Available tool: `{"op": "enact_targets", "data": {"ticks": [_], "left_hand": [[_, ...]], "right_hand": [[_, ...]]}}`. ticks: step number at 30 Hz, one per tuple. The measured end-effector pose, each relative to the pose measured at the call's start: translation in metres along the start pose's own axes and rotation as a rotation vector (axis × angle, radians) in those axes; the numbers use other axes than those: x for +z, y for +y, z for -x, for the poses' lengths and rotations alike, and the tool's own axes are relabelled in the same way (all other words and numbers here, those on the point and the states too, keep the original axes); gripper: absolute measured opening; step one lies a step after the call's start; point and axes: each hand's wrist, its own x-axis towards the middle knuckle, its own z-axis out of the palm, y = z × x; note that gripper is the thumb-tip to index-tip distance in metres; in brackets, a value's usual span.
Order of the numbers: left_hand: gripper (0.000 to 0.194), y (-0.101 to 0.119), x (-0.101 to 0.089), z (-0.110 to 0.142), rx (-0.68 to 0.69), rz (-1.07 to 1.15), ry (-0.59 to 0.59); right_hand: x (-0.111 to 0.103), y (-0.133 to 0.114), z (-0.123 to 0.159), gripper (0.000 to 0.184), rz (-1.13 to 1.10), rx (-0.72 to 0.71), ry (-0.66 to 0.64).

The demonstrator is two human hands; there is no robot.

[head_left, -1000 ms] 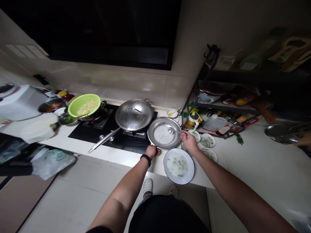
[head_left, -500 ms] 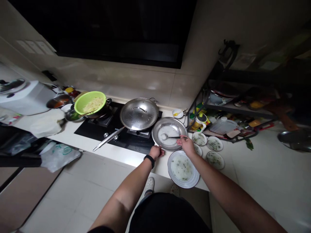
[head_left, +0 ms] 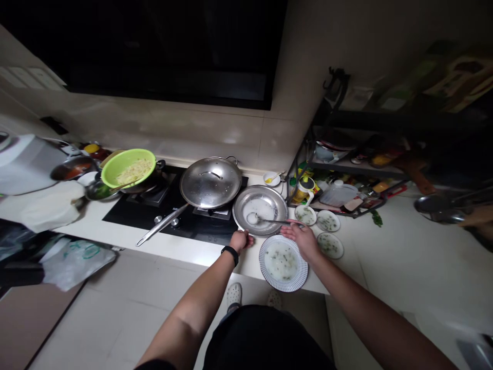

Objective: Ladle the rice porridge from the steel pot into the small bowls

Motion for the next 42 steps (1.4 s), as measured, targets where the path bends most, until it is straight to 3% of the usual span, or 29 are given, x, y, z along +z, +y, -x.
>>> {"op": "enact_targets", "data": {"ticks": [9, 17, 20, 23, 27, 30, 34, 38, 42], "left_hand": [[0.026, 0.002, 0.003, 0.005, 0.007, 0.002, 0.013], [0.023, 0.002, 0.005, 0.005, 0.013, -0.021, 0.035], [0.026, 0.001, 0.005, 0.004, 0.015, -0.035, 0.038], [0.026, 0.0, 0.005, 0.004, 0.021, -0.039, 0.039], [0.026, -0.001, 0.005, 0.005, 0.027, -0.028, 0.039], [0.026, -0.001, 0.005, 0.005, 0.026, -0.016, 0.036], [0.024, -0.001, 0.006, 0.006, 0.023, 0.0, 0.04], [0.018, 0.002, 0.007, 0.006, 0.021, 0.035, 0.057], [0.007, 0.006, 0.009, 0.004, 0.029, 0.096, 0.087]], "right_hand": [[-0.068, -0.016, 0.072, 0.045, 0.046, -0.002, 0.076], [-0.111, 0.016, 0.12, 0.054, 0.279, -0.104, 0.069], [-0.118, 0.025, 0.133, 0.046, 0.48, -0.253, -0.002], [-0.122, 0.021, 0.146, 0.033, 0.803, -0.528, -0.178], [-0.125, 0.009, 0.156, 0.047, 1.114, -0.917, -0.402], [-0.124, 0.003, 0.156, 0.051, 1.188, -0.996, -0.456], [-0.119, -0.007, 0.139, 0.044, 1.117, -0.936, -0.378], [-0.099, -0.023, 0.102, 0.036, 1.027, -0.886, -0.229], [-0.07, -0.03, 0.055, 0.037, 1.002, -0.814, -0.172]]}}
